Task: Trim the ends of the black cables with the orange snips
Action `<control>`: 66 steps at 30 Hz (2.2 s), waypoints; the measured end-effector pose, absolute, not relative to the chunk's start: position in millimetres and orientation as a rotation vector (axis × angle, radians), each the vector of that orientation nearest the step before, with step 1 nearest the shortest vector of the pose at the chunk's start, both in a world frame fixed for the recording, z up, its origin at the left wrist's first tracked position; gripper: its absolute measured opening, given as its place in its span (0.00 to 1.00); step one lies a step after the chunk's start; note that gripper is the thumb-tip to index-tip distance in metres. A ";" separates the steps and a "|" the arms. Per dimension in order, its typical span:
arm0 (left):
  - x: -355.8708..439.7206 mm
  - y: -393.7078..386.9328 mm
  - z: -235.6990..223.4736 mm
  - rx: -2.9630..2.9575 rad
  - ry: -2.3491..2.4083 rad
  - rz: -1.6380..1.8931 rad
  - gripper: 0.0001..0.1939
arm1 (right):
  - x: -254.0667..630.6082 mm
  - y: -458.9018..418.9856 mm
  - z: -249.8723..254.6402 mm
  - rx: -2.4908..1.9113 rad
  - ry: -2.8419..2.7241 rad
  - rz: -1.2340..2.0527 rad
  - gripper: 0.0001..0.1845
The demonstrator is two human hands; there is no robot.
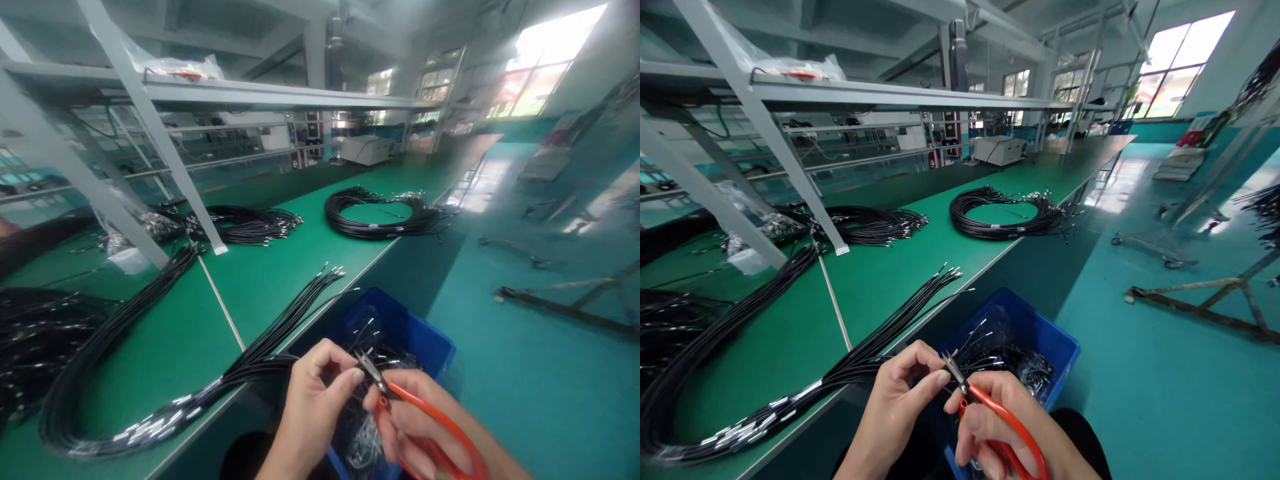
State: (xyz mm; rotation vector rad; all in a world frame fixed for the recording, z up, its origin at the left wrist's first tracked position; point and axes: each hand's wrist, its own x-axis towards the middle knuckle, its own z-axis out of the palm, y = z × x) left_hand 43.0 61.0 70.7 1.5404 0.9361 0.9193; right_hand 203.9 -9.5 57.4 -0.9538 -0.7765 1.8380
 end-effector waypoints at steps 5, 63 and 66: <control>43.1 61.3 72.1 1.568 0.948 0.927 0.07 | 205.8 -4.9 60.1 -0.979 -0.858 1.852 0.18; 53.2 60.1 72.6 1.456 0.906 0.753 0.09 | 169.8 8.8 59.0 -0.968 -0.436 1.042 0.20; 53.7 61.1 70.1 1.413 0.883 0.758 0.09 | 169.6 11.4 58.4 -0.981 -0.445 1.038 0.20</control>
